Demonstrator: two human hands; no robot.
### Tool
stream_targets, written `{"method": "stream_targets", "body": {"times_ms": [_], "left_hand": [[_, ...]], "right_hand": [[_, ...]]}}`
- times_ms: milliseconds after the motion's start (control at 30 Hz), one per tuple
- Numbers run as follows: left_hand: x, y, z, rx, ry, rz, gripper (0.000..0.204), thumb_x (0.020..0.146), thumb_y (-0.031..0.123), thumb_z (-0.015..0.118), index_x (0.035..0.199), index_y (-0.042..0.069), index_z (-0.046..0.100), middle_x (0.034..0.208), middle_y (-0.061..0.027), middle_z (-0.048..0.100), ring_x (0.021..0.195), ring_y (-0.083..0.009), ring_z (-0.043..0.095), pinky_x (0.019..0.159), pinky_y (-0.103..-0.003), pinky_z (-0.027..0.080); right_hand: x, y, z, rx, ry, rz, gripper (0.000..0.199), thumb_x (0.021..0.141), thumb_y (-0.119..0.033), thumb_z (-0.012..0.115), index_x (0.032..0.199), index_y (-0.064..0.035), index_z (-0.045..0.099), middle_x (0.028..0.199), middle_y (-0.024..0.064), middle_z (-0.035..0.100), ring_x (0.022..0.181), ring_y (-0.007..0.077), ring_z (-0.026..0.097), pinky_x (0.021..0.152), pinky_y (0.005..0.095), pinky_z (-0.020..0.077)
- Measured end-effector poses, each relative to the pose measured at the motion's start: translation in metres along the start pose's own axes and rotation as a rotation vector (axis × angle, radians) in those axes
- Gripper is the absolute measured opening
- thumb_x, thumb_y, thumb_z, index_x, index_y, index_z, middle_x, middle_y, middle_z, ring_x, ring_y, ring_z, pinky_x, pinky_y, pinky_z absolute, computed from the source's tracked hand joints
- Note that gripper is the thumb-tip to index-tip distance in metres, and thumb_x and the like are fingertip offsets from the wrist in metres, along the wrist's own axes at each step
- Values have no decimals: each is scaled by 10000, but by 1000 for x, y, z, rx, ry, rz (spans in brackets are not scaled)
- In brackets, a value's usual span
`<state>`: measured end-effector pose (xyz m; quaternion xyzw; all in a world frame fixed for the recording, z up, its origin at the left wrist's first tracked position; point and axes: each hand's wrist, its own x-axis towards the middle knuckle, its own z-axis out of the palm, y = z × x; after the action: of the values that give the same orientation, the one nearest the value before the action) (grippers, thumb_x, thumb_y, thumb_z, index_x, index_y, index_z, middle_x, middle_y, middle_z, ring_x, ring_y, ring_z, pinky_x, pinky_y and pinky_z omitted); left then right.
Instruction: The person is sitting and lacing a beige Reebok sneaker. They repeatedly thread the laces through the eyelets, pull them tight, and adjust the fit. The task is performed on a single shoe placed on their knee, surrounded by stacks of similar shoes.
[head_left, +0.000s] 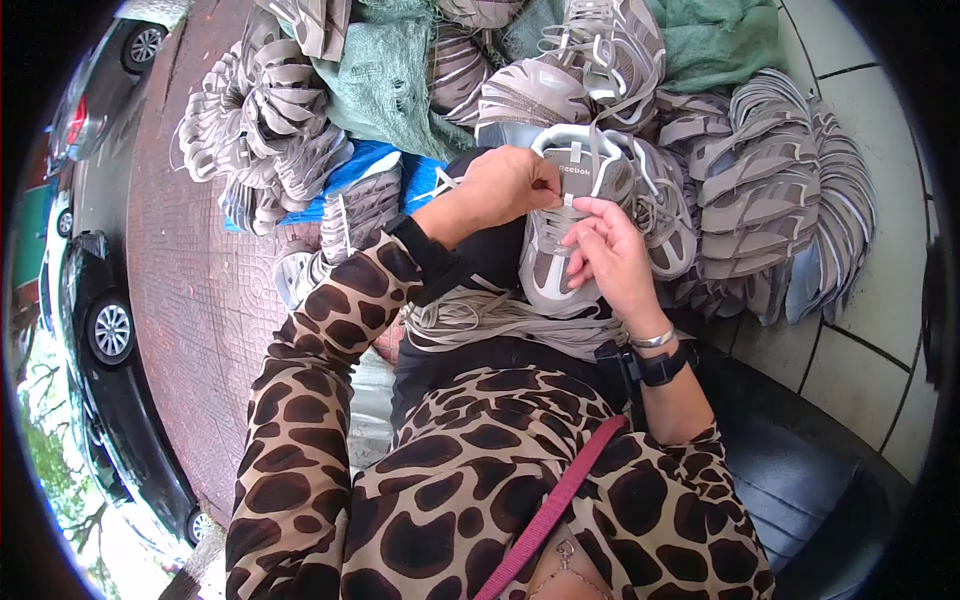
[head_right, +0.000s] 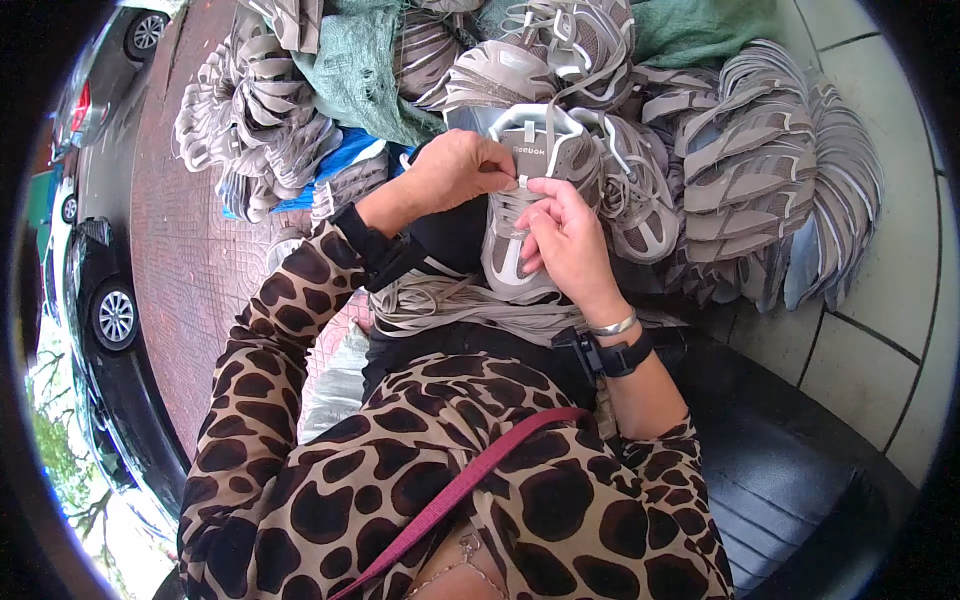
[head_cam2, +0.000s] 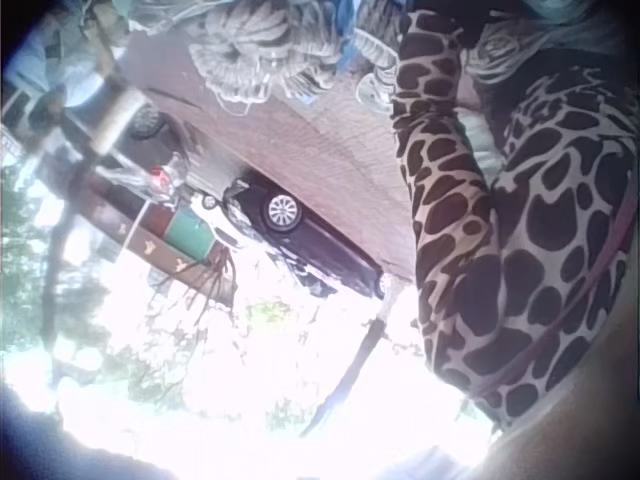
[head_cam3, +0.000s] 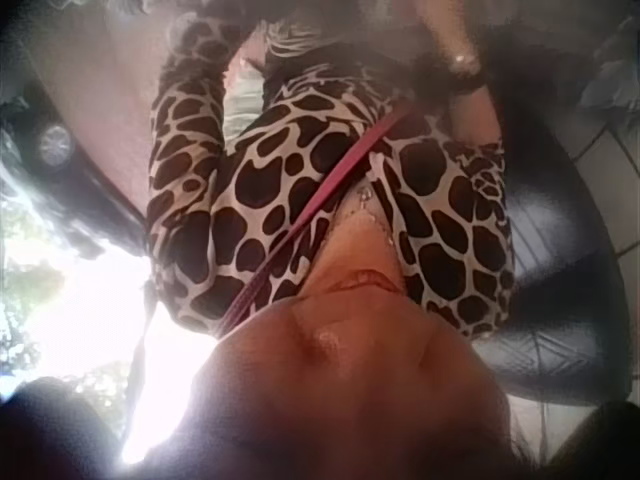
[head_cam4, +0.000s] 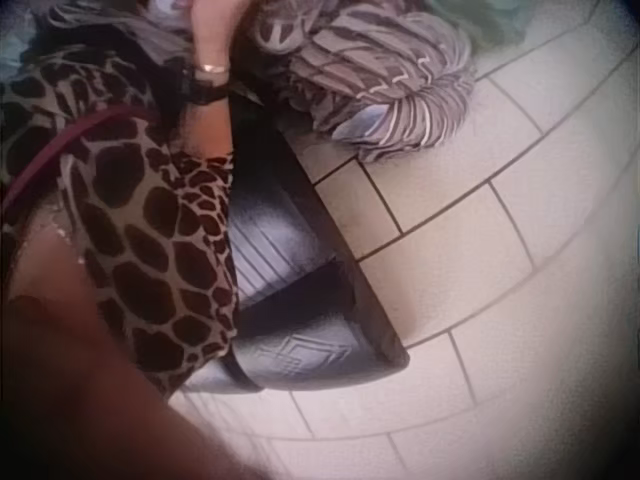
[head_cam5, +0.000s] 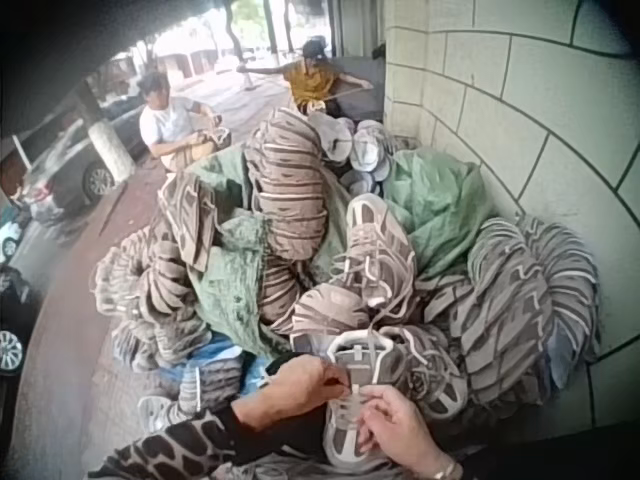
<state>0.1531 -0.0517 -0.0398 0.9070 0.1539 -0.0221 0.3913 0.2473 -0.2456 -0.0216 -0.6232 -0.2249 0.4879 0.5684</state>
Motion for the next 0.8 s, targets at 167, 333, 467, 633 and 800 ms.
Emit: {"method": "stream_targets", "body": {"times_ms": [167, 333, 467, 633, 800], "left_hand": [[-11, 13, 0, -29, 152, -74, 185, 773, 213, 764, 889, 92, 686, 648, -80, 634, 590, -232, 623, 607, -355, 498], [-12, 9, -2, -140, 149, -39, 156, 775, 165, 750, 862, 68, 663, 714, -88, 624, 634, -248, 618, 611, -379, 484], [-9, 11, 12, 16, 287, 136, 90, 783, 97, 713, 850, 63, 663, 805, -98, 588, 755, -284, 609, 691, -383, 490], [-10, 11, 22, 67, 401, 238, 76, 771, 105, 719, 826, 100, 667, 953, -82, 587, 891, -310, 579, 760, -406, 471], [-15, 15, 18, 216, 456, 140, 189, 750, 107, 727, 921, 126, 649, 1034, -71, 584, 973, -322, 555, 808, -432, 452]], "right_hand": [[-4, 3, 1, -111, 13, -62, 333, 958, -35, 480, 1286, 16, 499, 885, 68, 644, 605, 59, 589, 499, 206, 517], [-7, 4, 4, -270, 86, -147, 316, 951, -46, 507, 1259, 18, 532, 814, 81, 667, 585, 98, 616, 520, 251, 520], [-2, 3, 3, -599, 173, -319, 299, 934, -72, 551, 1223, 6, 567, 708, 131, 671, 581, 245, 662, 555, 363, 530], [7, 0, 1, -1091, 225, -453, 283, 925, -134, 588, 1189, -33, 575, 665, 164, 659, 613, 355, 666, 550, 446, 526], [24, -12, 1, -1475, 98, -369, 174, 946, -188, 578, 1028, -44, 526, 640, 159, 647, 607, 358, 669, 538, 477, 511]]}}
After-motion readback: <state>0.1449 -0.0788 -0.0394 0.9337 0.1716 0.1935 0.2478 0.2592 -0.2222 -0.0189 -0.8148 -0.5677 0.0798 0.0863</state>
